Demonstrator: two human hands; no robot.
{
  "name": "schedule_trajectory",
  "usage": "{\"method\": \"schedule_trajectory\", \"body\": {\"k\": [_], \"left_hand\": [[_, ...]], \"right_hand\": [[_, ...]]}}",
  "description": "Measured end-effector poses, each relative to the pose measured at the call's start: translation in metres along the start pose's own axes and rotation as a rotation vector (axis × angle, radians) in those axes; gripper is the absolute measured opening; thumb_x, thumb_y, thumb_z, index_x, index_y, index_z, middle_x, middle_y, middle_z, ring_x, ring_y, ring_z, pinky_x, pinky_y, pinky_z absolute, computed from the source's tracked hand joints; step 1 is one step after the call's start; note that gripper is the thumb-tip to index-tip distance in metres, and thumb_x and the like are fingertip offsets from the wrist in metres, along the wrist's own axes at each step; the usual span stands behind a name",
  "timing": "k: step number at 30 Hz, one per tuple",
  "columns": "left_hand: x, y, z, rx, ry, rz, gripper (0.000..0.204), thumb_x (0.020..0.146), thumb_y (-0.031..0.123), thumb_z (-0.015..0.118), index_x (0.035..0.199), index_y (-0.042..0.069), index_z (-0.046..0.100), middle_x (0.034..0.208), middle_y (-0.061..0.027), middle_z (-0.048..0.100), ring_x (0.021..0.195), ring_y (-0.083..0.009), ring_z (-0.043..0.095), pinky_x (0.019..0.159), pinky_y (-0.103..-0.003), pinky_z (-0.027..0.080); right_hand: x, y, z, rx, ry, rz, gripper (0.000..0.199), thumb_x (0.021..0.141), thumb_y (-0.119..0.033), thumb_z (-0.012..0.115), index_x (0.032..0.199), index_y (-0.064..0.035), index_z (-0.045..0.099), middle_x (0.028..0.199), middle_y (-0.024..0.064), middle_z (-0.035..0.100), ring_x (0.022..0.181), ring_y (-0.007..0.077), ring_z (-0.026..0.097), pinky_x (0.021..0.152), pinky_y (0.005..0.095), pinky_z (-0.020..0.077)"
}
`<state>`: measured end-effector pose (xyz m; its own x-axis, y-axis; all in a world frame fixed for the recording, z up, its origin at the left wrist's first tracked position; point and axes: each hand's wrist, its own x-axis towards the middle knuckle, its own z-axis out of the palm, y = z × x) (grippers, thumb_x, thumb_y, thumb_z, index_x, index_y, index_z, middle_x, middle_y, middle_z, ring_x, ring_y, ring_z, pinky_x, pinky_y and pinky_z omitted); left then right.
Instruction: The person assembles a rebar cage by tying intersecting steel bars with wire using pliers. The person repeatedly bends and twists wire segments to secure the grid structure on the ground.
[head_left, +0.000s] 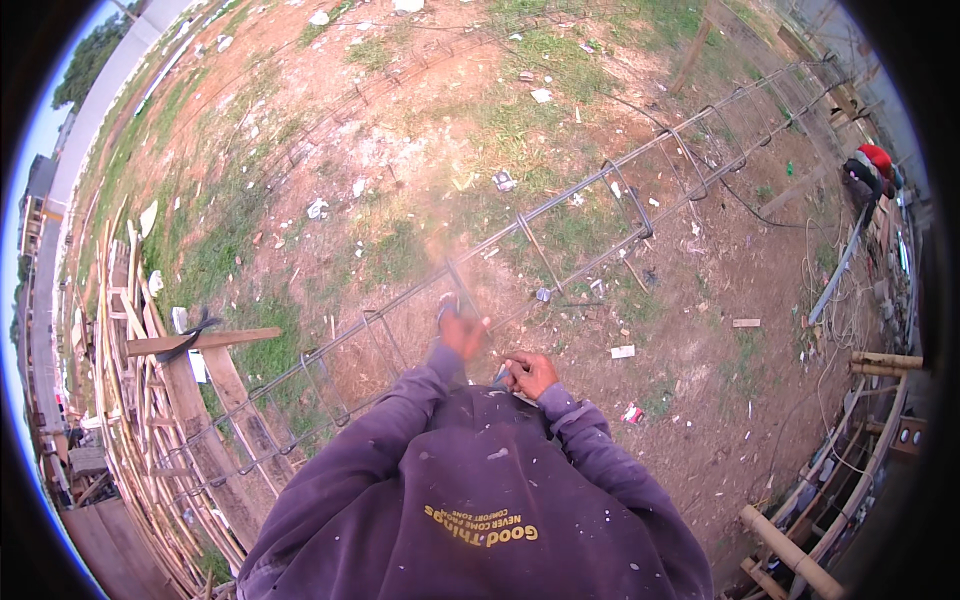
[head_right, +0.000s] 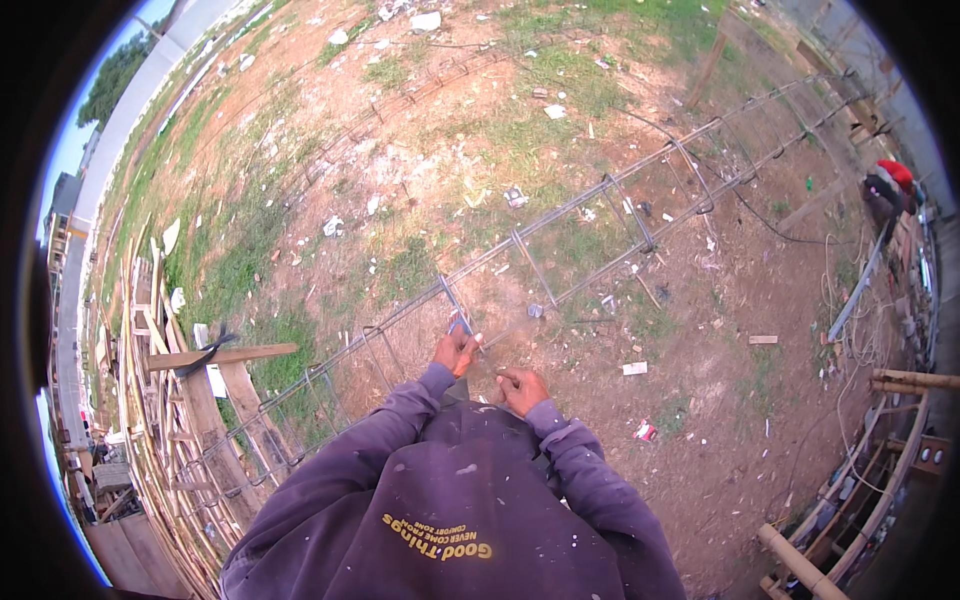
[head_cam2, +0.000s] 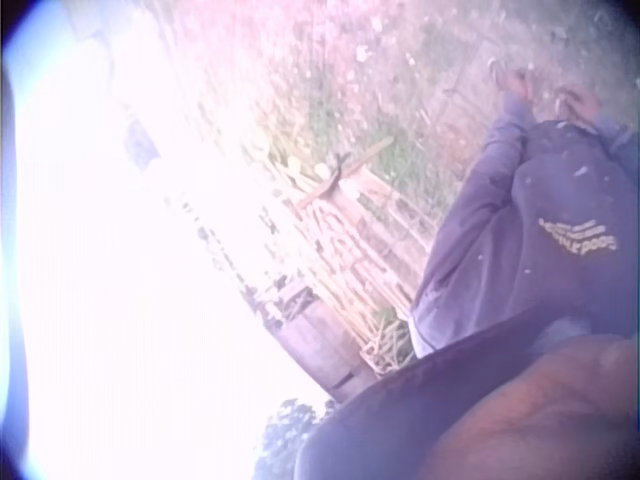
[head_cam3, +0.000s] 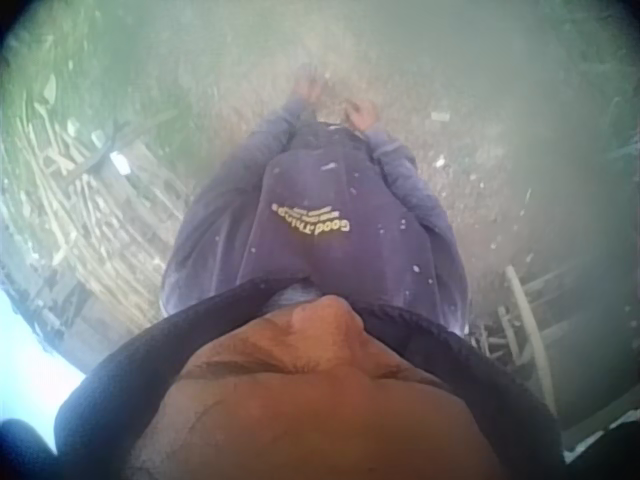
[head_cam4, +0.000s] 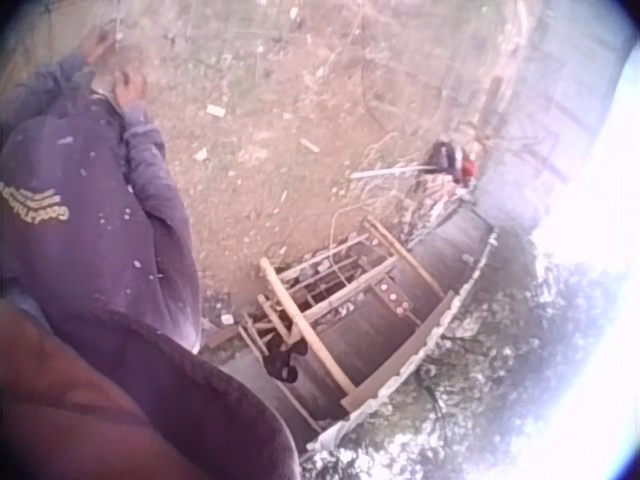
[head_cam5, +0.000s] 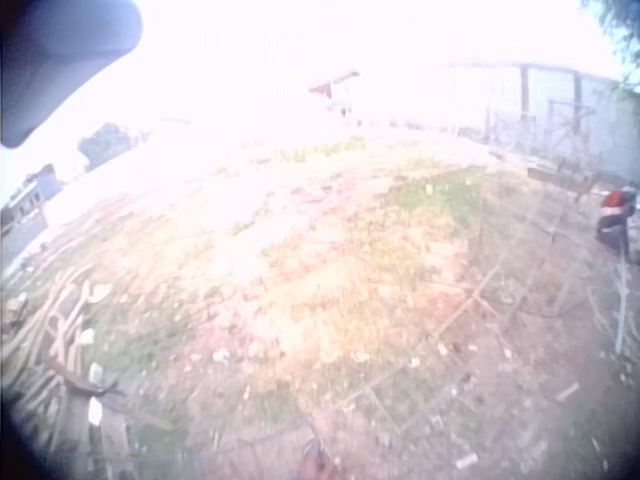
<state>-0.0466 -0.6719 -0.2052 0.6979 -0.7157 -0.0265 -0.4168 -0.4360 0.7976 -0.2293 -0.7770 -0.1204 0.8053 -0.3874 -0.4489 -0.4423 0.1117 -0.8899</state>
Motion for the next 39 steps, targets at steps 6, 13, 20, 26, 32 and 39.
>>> {"method": "schedule_trajectory", "body": {"k": [6,13,20,26,32,39], "left_hand": [[-0.004,0.006,-0.009,-0.14,-0.243,-0.17,0.041,0.09,0.034,0.064,0.093,-0.006,0.058,0.065,-0.0047,0.056,0.052,-0.0126,0.055,0.05,-0.03,0.045],[-0.003,0.027,-0.012,-0.364,-0.22,-0.348,0.033,0.092,0.027,0.061,0.091,0.001,0.042,0.063,-0.0034,0.054,0.052,-0.012,0.055,0.049,-0.029,0.044],[-0.002,0.053,-0.037,-0.319,-0.299,-0.323,0.036,0.091,0.031,0.063,0.079,-0.002,0.055,0.058,-0.0032,0.055,0.053,-0.0112,0.051,0.051,-0.03,0.041],[-0.008,0.071,-0.052,-0.108,-0.293,-0.074,0.042,0.089,0.036,0.062,0.071,-0.002,0.065,0.053,-0.008,0.051,0.054,-0.013,0.046,0.053,-0.035,0.038],[-0.014,0.066,-0.037,-0.05,-0.117,-0.104,0.041,0.088,0.034,0.062,0.071,-0.002,0.059,0.053,-0.0095,0.045,0.052,-0.0142,0.04,0.051,-0.036,0.036],[-0.016,0.064,-0.03,-0.038,-0.025,-0.114,0.042,0.088,0.033,0.061,0.067,-0.002,0.055,0.051,-0.0115,0.042,0.049,-0.0158,0.04,0.05,-0.038,0.036]], "right_hand": [[-0.008,-0.019,-0.006,-0.246,0.041,-0.072,0.024,0.088,-0.021,0.057,0.1,-0.0028,0.068,0.069,0.0121,0.065,0.066,0.0243,0.065,0.063,0.0368,0.0499],[-0.015,-0.02,0.001,-0.295,0.092,-0.09,0.025,0.085,-0.021,0.057,0.101,-0.0055,0.069,0.078,0.0167,0.066,0.071,0.0307,0.065,0.069,0.0399,0.0501],[-0.025,-0.022,0.001,-0.204,0.105,-0.079,0.025,0.086,-0.017,0.057,0.103,-0.003,0.068,0.076,0.0164,0.066,0.067,0.0273,0.065,0.067,0.0364,0.0506],[-0.027,-0.027,0.008,-0.186,0.147,-0.036,0.024,0.087,-0.019,0.056,0.101,-0.0032,0.068,0.068,0.0138,0.065,0.065,0.0264,0.066,0.066,0.0374,0.0509],[-0.026,-0.018,0.01,-0.226,0.161,-0.064,0.025,0.086,-0.021,0.056,0.1,-0.0046,0.068,0.07,0.0164,0.064,0.069,0.0309,0.065,0.068,0.0413,0.0498],[-0.03,-0.024,0.008,-0.482,0.233,-0.221,0.023,0.085,-0.021,0.056,0.097,-0.0055,0.068,0.073,0.0205,0.063,0.071,0.0365,0.063,0.067,0.045,0.0486]]}}
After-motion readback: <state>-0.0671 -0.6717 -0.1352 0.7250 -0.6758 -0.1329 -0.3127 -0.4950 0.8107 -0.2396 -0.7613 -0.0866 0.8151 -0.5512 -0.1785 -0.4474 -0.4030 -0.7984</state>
